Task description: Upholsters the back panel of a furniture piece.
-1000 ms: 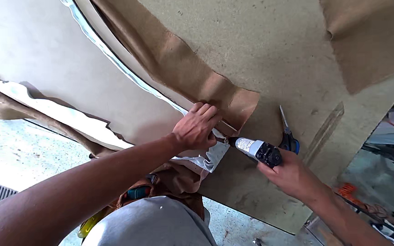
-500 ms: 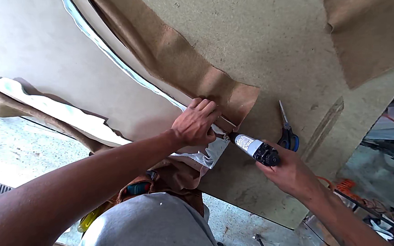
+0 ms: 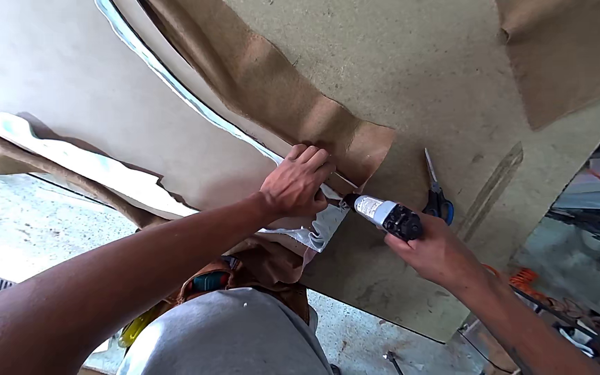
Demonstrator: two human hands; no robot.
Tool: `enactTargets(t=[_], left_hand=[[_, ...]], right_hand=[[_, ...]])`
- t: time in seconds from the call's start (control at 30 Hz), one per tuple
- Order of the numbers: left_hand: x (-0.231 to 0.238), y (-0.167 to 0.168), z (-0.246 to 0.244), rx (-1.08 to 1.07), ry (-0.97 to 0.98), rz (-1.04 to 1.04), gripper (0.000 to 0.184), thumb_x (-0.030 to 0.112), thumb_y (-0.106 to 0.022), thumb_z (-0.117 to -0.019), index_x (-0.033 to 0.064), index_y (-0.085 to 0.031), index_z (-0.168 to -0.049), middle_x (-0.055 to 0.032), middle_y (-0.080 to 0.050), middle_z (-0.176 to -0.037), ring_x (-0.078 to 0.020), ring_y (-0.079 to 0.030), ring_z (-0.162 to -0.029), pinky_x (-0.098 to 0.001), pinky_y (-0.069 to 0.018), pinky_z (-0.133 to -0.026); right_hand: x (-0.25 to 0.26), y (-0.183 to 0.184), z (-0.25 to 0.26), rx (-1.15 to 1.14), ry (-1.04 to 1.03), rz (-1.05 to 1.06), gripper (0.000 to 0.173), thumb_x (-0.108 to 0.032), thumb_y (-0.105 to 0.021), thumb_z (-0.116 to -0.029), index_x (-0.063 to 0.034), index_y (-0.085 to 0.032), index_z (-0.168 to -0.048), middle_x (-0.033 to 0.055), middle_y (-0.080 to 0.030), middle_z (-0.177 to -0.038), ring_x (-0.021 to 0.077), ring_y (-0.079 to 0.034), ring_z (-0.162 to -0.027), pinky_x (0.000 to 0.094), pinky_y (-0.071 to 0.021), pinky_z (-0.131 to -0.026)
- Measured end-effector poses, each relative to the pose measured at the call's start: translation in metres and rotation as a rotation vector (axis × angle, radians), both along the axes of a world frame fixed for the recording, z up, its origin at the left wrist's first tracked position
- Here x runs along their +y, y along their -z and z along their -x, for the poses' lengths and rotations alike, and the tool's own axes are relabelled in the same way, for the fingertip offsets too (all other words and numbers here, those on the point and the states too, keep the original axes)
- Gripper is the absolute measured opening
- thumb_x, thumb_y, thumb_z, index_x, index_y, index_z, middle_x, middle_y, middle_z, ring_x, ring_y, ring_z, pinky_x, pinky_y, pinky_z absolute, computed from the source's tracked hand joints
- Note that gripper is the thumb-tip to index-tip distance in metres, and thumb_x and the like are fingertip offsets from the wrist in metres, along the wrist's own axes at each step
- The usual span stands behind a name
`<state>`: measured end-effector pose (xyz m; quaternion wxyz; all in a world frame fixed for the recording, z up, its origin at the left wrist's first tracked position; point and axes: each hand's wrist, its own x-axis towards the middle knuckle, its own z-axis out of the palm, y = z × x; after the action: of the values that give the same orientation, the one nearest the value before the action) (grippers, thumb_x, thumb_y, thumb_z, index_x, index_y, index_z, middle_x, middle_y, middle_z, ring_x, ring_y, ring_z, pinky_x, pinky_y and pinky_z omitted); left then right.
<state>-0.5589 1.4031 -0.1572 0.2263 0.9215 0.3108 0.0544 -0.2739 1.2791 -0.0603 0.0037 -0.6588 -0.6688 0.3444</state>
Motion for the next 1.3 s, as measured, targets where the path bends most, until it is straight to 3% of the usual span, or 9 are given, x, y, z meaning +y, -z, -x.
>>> enactTargets(t=[0.17,0.3,0.43,0.67,0.8,0.93,1.0,1.13,1.3], left_hand=[[-0.001,-0.002,0.000,0.005,-0.003,-0.009,0.061,0.058,-0.062,-0.0838,0.0202,-0.066,-0.132,-0.0029,-0.060,-0.132,-0.0245,-0.051,-0.129,-0.0480,-0.0360,-0.113],[-0.002,-0.002,0.003,0.007,-0.010,-0.010,0.061,0.060,-0.059,-0.0859,0.0221,-0.066,-0.133,-0.0023,-0.059,-0.133,-0.0243,-0.050,-0.130,-0.0489,-0.0353,-0.114],[-0.004,-0.001,0.006,-0.081,-0.015,-0.023,0.054,0.053,-0.059,-0.0897,0.0235,-0.066,-0.134,0.0002,-0.060,-0.136,-0.0211,-0.049,-0.134,-0.0468,-0.0334,-0.118],[-0.028,-0.047,0.086,-0.379,-0.194,0.083,0.032,0.030,-0.067,-0.0923,0.0190,-0.073,-0.122,0.0014,-0.063,-0.137,-0.0191,-0.051,-0.136,-0.0461,-0.0427,-0.115],[-0.059,-0.062,0.154,-0.377,-0.241,0.073,0.023,0.022,-0.066,-0.0921,0.0161,-0.076,-0.112,0.0000,-0.067,-0.130,-0.0197,-0.056,-0.131,-0.0457,-0.0484,-0.111],[-0.076,-0.055,0.147,-0.363,0.050,0.104,0.021,0.023,-0.066,-0.0947,0.0177,-0.076,-0.112,0.0009,-0.067,-0.135,-0.0206,-0.051,-0.140,-0.0461,-0.0429,-0.119],[-0.070,-0.044,0.129,-0.314,0.214,0.100,0.029,0.027,-0.066,-0.0957,0.0205,-0.073,-0.123,0.0018,-0.060,-0.145,-0.0207,-0.041,-0.148,-0.0463,-0.0332,-0.126],[-0.065,-0.020,0.118,-0.093,0.380,0.042,0.057,0.044,-0.065,-0.0944,0.0282,-0.055,-0.149,0.0021,-0.036,-0.166,-0.0227,-0.016,-0.159,-0.0526,-0.0132,-0.131],[-0.073,-0.018,0.117,0.109,0.363,-0.042,0.112,0.081,-0.067,-0.0727,0.0237,-0.033,-0.163,-0.0042,-0.011,-0.174,-0.0296,-0.002,-0.161,-0.0582,-0.0024,-0.129]], right_hand=[[-0.010,-0.006,0.000,-0.008,0.067,-0.050,0.029,-0.038,-0.064,-0.0865,-0.0268,-0.068,-0.113,-0.0115,-0.066,-0.089,0.0005,-0.063,-0.075,0.0297,-0.0561,-0.063],[-0.058,-0.014,0.003,-0.097,0.241,-0.126,0.039,-0.042,-0.064,-0.0883,-0.0211,-0.065,-0.121,-0.0029,-0.069,-0.097,0.0097,-0.068,-0.080,0.0417,-0.0598,-0.066],[-0.112,0.000,0.009,-0.267,0.263,-0.141,0.056,-0.020,-0.076,-0.0821,-0.0150,-0.063,-0.136,0.0084,-0.058,-0.138,0.0276,-0.065,-0.114,0.0546,-0.0600,-0.085],[-0.172,0.046,0.041,-0.239,0.413,-0.243,0.063,-0.023,-0.081,-0.0803,-0.0133,-0.061,-0.139,0.0155,-0.050,-0.147,0.0373,-0.047,-0.137,0.0590,-0.0454,-0.110],[-0.169,0.019,0.132,0.108,0.712,-0.218,0.040,-0.021,-0.062,-0.0959,-0.0074,-0.061,-0.134,0.0077,-0.066,-0.128,0.0200,-0.066,-0.115,0.0457,-0.0609,-0.091],[-0.161,0.058,0.212,0.528,1.148,0.026,0.060,-0.042,-0.070,-0.0965,-0.0171,-0.051,-0.147,0.0076,-0.068,-0.131,0.0241,-0.071,-0.110,0.0511,-0.0624,-0.087],[-0.151,0.074,0.228,0.597,1.244,-0.039,0.064,-0.043,-0.078,-0.0897,-0.0180,-0.055,-0.144,0.0067,-0.069,-0.128,0.0223,-0.070,-0.111,0.0492,-0.0609,-0.090],[-0.154,0.082,0.231,0.700,1.224,-0.164,0.034,-0.029,-0.083,-0.0876,-0.0142,-0.074,-0.117,0.0047,-0.075,-0.106,0.0189,-0.072,-0.096,0.0438,-0.0619,-0.085],[-0.159,0.091,0.236,0.776,1.255,-0.339,0.031,-0.018,-0.084,-0.0859,-0.0090,-0.075,-0.114,0.0072,-0.076,-0.103,0.0203,-0.073,-0.092,0.0421,-0.0639,-0.082]])
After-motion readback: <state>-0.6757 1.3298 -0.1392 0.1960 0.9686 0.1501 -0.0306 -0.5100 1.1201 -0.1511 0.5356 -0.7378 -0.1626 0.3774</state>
